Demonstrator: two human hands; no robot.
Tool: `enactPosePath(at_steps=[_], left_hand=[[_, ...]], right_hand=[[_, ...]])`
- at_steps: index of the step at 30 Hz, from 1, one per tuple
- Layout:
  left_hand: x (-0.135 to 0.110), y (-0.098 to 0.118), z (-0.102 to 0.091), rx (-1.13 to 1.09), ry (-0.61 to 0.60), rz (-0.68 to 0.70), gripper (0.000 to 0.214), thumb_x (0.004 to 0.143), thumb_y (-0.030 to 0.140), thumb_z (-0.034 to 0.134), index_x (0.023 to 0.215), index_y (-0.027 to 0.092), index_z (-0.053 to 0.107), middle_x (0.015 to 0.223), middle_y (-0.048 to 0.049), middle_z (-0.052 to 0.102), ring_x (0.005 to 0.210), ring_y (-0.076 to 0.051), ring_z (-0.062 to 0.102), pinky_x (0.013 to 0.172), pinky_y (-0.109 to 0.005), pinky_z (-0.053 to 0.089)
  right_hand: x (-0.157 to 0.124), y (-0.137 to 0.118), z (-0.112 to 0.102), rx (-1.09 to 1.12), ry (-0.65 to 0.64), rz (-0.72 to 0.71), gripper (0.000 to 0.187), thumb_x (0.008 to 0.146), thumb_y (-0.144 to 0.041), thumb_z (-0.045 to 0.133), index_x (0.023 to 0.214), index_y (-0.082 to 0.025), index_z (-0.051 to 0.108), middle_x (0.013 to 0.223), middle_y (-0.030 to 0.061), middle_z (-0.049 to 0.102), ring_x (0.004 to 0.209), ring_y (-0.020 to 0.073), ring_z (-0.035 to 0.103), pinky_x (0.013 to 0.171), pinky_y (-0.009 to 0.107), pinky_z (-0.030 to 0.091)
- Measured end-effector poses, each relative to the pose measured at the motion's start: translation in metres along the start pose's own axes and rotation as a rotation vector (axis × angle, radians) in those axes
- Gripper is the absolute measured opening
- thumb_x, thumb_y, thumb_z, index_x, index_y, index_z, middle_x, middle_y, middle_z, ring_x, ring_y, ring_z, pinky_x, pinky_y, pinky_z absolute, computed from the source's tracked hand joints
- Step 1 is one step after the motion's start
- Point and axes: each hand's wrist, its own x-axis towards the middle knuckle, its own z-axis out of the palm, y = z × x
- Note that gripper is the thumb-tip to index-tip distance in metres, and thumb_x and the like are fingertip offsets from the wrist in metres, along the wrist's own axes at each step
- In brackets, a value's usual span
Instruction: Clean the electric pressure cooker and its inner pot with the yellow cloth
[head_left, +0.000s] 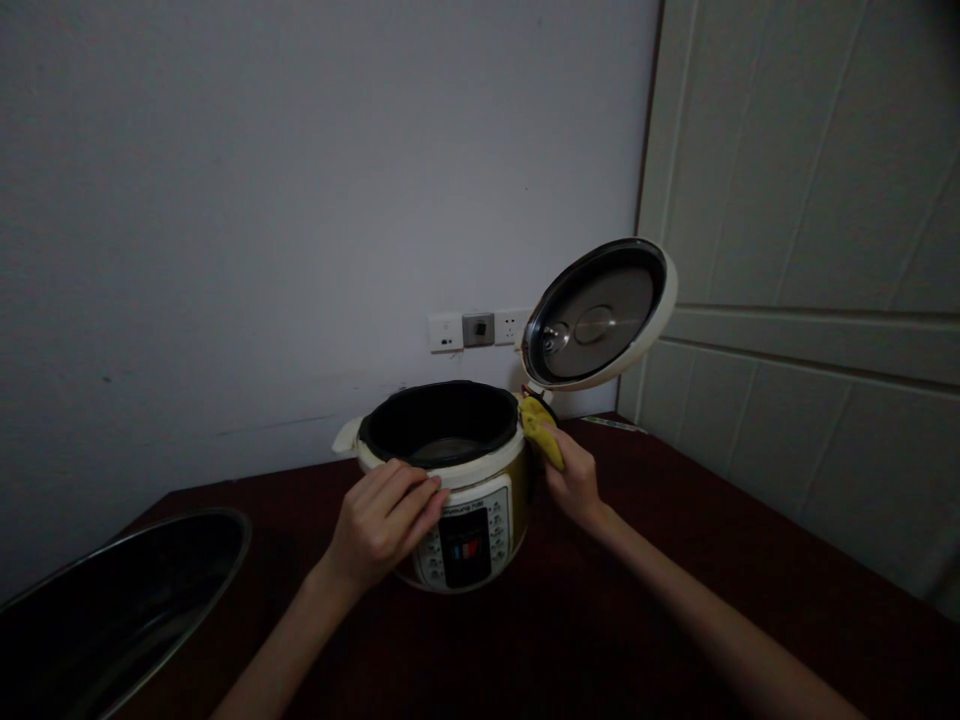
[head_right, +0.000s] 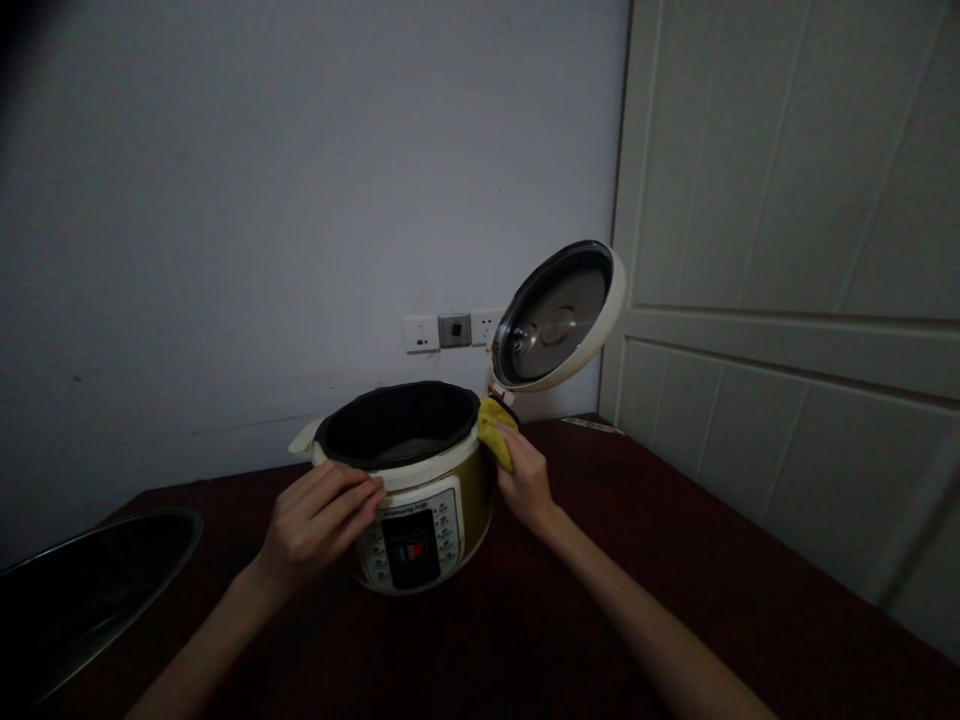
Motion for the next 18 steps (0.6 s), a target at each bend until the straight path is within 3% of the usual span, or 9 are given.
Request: enactPosePath(at_steps=[3, 7, 10, 13, 18], left_hand=[[0.0, 0.001, 0.0, 0.003, 0.013, -0.005, 0.014, 0.075, 0.009, 0.065, 0.089, 0.011, 0.062, 0.077, -0.006, 0.064, 0.069, -0.015, 0.056, 0.061, -0.03, 0.049], [0.0, 0.002, 0.001, -0.002, 0.037, -0.01, 0.014, 0.075, 0.007, 0.065, 0.088, 0.012, 0.061, 0.077, -0.0053, 0.064, 0.068, -0.014, 0.055, 0.061, -0.03, 0.049], [0.001, 0.002, 0.001, -0.002, 0.038, -0.015, 0.014, 0.075, 0.007, 0.065, 0.087, 0.011, 0.061, 0.076, -0.0054, 0.063, 0.068, -0.014, 0.055, 0.061, -0.03, 0.048], [0.002, 0.003, 0.001, -0.001, 0.027, -0.017, 0.011, 0.076, 0.007, 0.064, 0.086, 0.011, 0.062, 0.076, -0.0058, 0.063, 0.068, -0.014, 0.056, 0.061, -0.03, 0.048], [0.005, 0.004, 0.0, 0.003, 0.043, -0.03, 0.006, 0.079, 0.008, 0.059, 0.081, 0.013, 0.061, 0.073, -0.0048, 0.063, 0.065, -0.013, 0.055, 0.059, -0.028, 0.048]], right_hand=[[-0.007, -0.02, -0.001, 0.04, -0.026, -0.024, 0.049, 0.083, -0.008, 0.043, 0.13, -0.021, 0.047, 0.124, 0.0118, 0.058, 0.117, 0.0246, 0.053, 0.096, 0.045, 0.048], [-0.022, -0.054, -0.002, 0.193, -0.218, -0.162, 0.05, 0.085, -0.011, 0.039, 0.135, -0.016, 0.041, 0.14, 0.0137, 0.041, 0.13, 0.0289, 0.037, 0.101, 0.051, 0.041], [-0.029, -0.06, 0.001, 0.265, -0.271, -0.191, 0.049, 0.086, -0.013, 0.039, 0.135, -0.015, 0.041, 0.142, 0.0126, 0.038, 0.131, 0.0284, 0.035, 0.103, 0.051, 0.038], [-0.027, -0.049, 0.006, 0.3, -0.214, -0.116, 0.047, 0.084, -0.009, 0.042, 0.13, -0.019, 0.047, 0.14, 0.0099, 0.043, 0.13, 0.0259, 0.038, 0.104, 0.048, 0.039], [-0.02, -0.023, 0.009, 0.202, 0.006, 0.226, 0.037, 0.085, -0.011, 0.045, 0.119, -0.021, 0.057, 0.12, 0.0088, 0.062, 0.111, 0.0208, 0.058, 0.096, 0.039, 0.048]])
